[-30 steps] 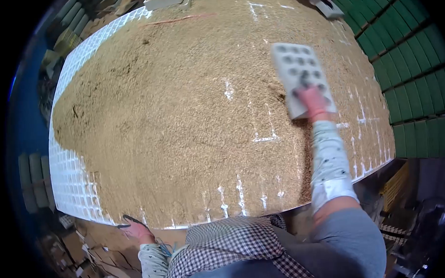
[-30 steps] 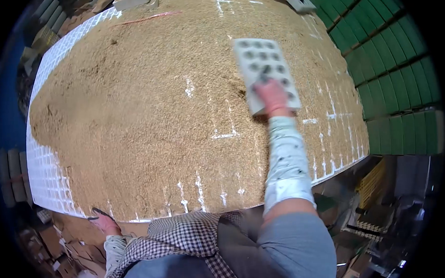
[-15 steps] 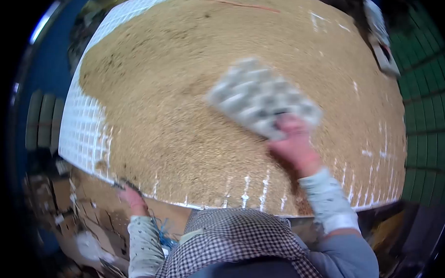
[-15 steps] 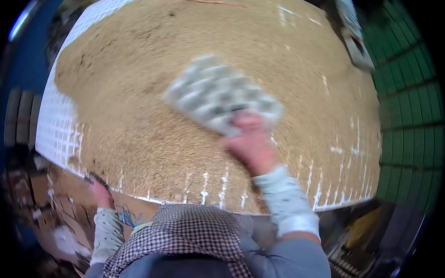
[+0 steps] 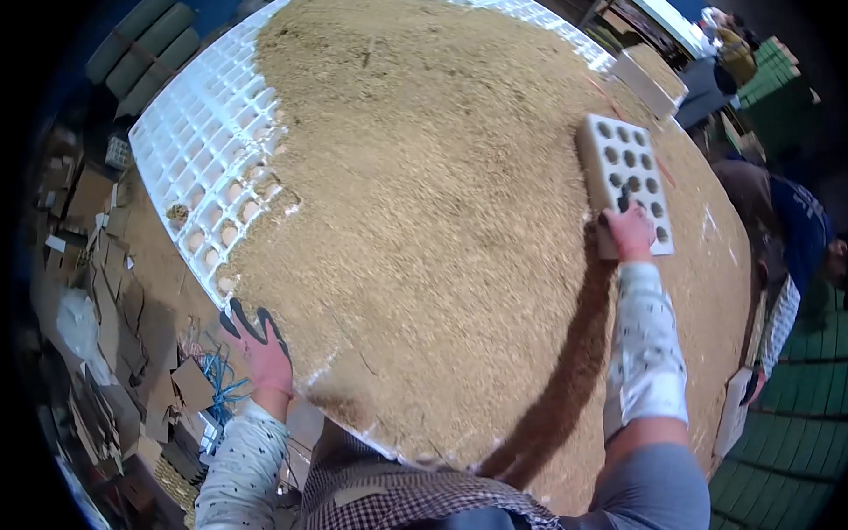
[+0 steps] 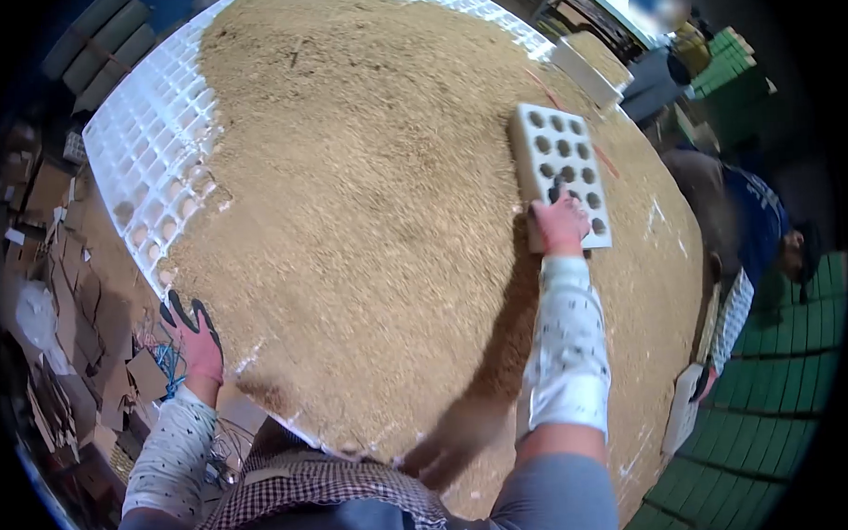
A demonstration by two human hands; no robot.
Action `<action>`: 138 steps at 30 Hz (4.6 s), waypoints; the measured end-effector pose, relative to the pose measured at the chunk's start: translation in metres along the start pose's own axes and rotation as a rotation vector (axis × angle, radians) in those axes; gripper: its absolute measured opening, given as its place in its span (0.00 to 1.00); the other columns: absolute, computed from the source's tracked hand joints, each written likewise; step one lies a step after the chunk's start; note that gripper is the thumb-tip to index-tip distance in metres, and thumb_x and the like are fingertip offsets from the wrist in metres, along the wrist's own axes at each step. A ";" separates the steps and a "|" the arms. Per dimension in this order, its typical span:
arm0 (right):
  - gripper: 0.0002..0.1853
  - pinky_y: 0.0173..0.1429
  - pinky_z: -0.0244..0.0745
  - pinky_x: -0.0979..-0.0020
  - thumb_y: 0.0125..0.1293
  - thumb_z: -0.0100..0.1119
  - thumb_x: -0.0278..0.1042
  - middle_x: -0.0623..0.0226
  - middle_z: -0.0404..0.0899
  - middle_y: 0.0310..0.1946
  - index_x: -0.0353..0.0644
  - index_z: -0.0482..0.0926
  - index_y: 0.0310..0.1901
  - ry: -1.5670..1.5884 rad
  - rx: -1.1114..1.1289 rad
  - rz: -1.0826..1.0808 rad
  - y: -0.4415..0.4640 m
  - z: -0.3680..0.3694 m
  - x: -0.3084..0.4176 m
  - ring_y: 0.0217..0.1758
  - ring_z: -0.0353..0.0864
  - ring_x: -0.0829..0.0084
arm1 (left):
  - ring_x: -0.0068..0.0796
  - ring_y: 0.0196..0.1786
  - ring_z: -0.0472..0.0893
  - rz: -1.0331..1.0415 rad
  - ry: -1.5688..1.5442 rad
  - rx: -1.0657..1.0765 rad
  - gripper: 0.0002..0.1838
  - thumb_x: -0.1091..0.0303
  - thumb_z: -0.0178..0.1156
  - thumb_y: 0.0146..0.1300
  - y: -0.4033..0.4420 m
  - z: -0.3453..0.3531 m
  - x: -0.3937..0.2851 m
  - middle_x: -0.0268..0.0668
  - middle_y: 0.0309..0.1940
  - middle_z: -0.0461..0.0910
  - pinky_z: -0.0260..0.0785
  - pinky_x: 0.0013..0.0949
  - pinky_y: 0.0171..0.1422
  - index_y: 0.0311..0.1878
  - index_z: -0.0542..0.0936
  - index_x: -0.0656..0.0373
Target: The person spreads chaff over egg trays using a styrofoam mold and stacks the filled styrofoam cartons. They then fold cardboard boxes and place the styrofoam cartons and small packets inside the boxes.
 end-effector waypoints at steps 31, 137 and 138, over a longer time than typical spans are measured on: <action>0.38 0.68 0.57 0.58 0.47 0.69 0.45 0.52 0.65 0.62 0.41 0.70 0.60 -0.201 -0.094 0.387 -0.532 0.031 -0.372 0.64 0.64 0.53 | 0.53 0.65 0.60 0.488 -0.088 0.110 0.29 0.57 0.51 0.68 0.007 0.005 0.101 0.55 0.66 0.54 0.51 0.42 0.70 0.68 0.60 0.61; 0.30 0.63 0.58 0.51 0.45 0.64 0.43 0.57 0.64 0.59 0.57 0.74 0.56 -0.158 0.041 -0.055 -0.338 0.038 0.833 0.59 0.64 0.52 | 0.49 0.70 0.54 0.238 -0.472 0.567 0.31 0.73 0.55 0.60 0.715 -0.125 0.411 0.50 0.68 0.51 0.45 0.43 0.74 0.67 0.60 0.61; 0.31 0.63 0.57 0.50 0.42 0.65 0.39 0.56 0.64 0.59 0.58 0.76 0.54 -0.089 -0.063 -0.091 -0.344 0.031 0.877 0.61 0.62 0.51 | 0.48 0.70 0.54 0.202 -0.382 0.548 0.30 0.73 0.54 0.61 0.724 -0.136 0.437 0.49 0.68 0.51 0.46 0.42 0.74 0.67 0.60 0.60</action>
Point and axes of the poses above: each hand's wrist, its own y-axis towards the middle knuckle, its own z-axis out of the palm, x = y × z, the point moved 2 cm from there along y, towards the middle knuckle
